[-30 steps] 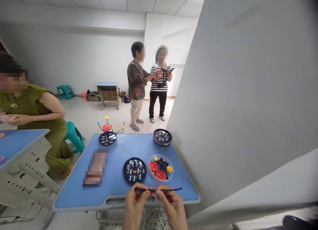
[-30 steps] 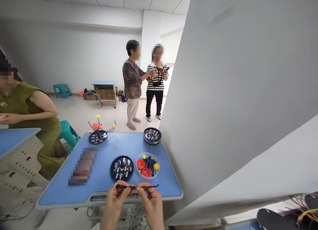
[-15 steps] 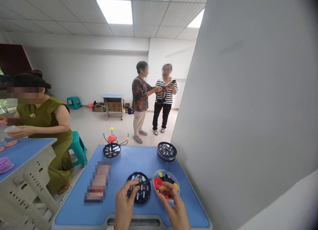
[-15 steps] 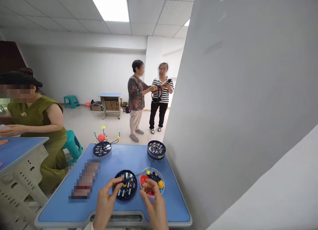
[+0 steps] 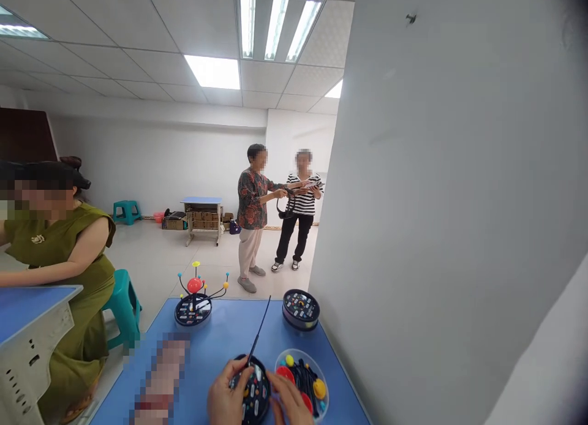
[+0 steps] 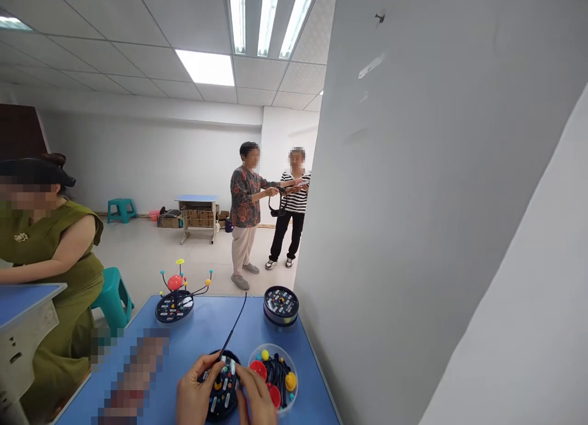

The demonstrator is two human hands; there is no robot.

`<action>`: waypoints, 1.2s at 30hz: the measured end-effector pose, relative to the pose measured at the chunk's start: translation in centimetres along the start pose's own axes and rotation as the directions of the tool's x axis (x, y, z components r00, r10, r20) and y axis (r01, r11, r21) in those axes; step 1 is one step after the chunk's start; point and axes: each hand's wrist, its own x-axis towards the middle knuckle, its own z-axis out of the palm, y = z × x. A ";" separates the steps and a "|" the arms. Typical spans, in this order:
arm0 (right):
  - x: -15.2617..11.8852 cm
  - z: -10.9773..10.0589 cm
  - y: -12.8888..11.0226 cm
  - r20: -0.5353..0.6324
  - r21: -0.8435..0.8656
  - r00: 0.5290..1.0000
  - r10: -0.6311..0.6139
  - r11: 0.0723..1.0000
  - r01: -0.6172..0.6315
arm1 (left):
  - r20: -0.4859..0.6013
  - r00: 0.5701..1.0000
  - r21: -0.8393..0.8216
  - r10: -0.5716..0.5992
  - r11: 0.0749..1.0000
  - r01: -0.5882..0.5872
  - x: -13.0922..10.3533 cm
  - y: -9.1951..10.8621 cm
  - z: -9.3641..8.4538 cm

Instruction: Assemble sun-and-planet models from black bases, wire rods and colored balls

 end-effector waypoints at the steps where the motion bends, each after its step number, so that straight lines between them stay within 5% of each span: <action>1: 0.6 1.1 -0.4 0.012 0.053 1.000 0.012 0.998 -0.012 | 0.005 1.000 -0.003 0.021 1.000 -0.021 0.2 -0.1 0.0; 5: 2.0 4.1 -1.5 0.058 0.185 0.998 0.033 0.982 -0.044 | -0.019 0.991 -0.017 0.132 0.991 -0.133 0.7 -0.1 0.0; 9: 2.3 4.5 -1.4 0.044 0.280 0.999 -0.006 0.960 -0.006 | -0.015 0.985 -0.008 0.175 0.985 -0.175 0.9 0.1 0.0; 18: 2.8 2.2 -1.3 0.037 0.343 0.996 -0.077 0.938 0.060 | -0.095 0.966 0.144 0.241 0.963 -0.227 0.3 0.0 0.3; 22: 3.1 0.8 -2.0 0.093 0.368 0.993 -0.074 0.929 0.035 | -0.075 0.973 0.280 0.219 0.941 -0.190 -0.5 0.5 0.5; 36: 4.5 -1.8 -3.3 0.192 0.322 0.979 -0.073 0.947 0.007 | -0.005 0.951 0.327 0.308 0.899 -0.290 -1.1 0.2 0.5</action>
